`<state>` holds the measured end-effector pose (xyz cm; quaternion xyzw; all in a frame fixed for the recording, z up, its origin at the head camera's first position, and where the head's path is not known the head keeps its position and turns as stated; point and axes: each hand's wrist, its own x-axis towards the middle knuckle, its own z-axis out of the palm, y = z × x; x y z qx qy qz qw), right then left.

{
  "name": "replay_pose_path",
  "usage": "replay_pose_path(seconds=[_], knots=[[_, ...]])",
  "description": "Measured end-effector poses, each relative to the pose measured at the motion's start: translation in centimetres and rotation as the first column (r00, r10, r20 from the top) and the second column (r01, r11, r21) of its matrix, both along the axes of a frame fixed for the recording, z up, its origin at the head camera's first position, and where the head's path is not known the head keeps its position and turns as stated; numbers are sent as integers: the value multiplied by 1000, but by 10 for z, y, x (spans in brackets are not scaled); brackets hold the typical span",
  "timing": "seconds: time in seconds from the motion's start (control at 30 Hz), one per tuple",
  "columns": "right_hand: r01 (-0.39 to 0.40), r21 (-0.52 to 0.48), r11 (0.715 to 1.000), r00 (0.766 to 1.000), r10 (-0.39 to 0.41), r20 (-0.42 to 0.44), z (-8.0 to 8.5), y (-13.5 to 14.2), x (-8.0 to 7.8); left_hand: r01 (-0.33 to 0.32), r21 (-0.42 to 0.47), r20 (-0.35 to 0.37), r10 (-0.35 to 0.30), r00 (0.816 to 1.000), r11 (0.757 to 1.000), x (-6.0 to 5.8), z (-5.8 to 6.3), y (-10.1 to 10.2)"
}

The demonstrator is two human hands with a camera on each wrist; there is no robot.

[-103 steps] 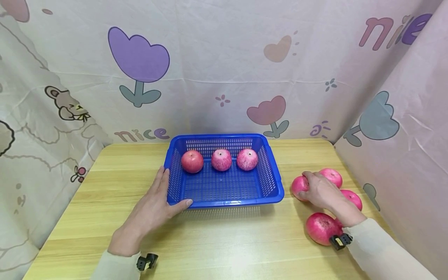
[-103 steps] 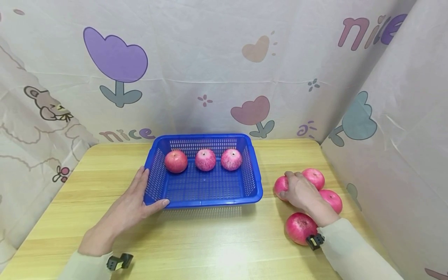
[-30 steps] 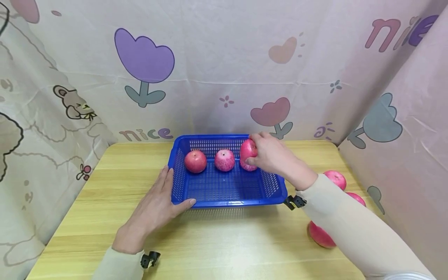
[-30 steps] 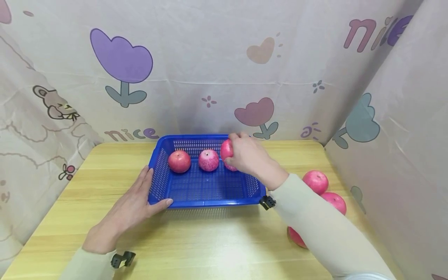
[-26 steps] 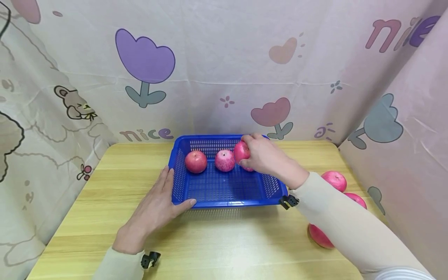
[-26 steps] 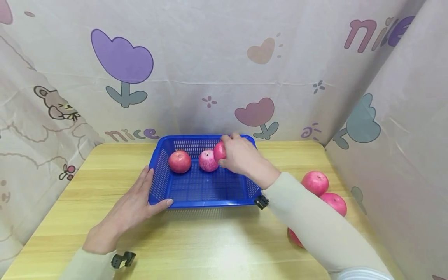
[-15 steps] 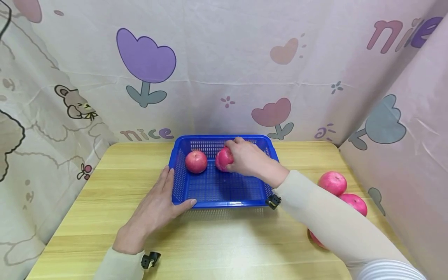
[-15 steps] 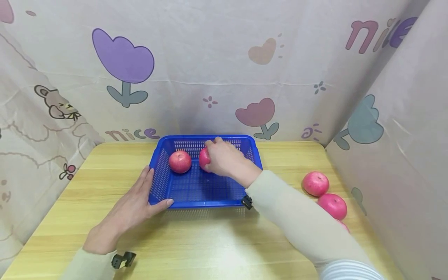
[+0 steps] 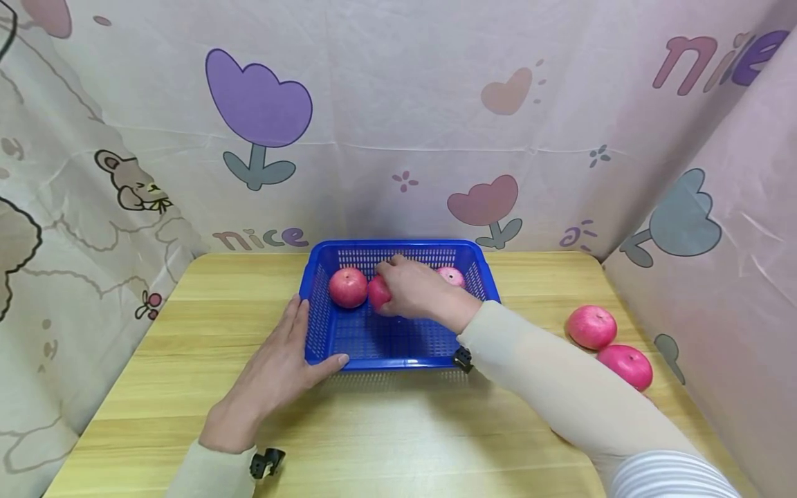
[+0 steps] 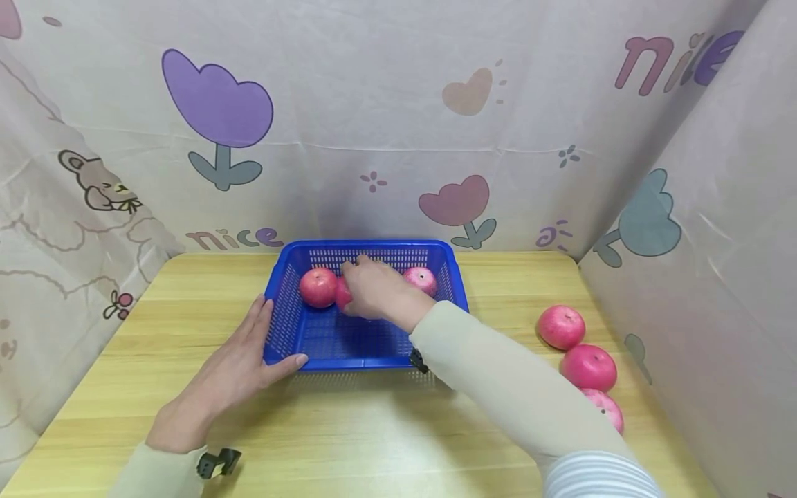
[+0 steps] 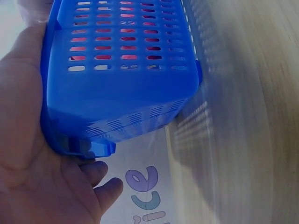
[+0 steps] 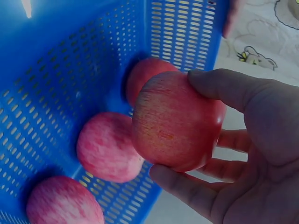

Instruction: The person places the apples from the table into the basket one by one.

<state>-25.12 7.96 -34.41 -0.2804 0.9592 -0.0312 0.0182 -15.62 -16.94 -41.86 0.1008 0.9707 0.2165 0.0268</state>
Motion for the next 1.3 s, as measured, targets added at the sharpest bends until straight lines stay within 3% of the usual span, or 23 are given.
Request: replay_pose_path(seconds=[0.5,0.9,1.3], knots=[[-95,145,985,995,93,22,-12,-22,-7,1,7,7,-1,1000,1000,0,0,-1],[-112,272,956,992,94,79,-16,-33,-12,9,10,-4,-9,1000,1000,-2,-1,-1],[-136,338,931,988,104,111,-22,-38,-17,9,7,3,-10,1000,1000,-1,0,0]])
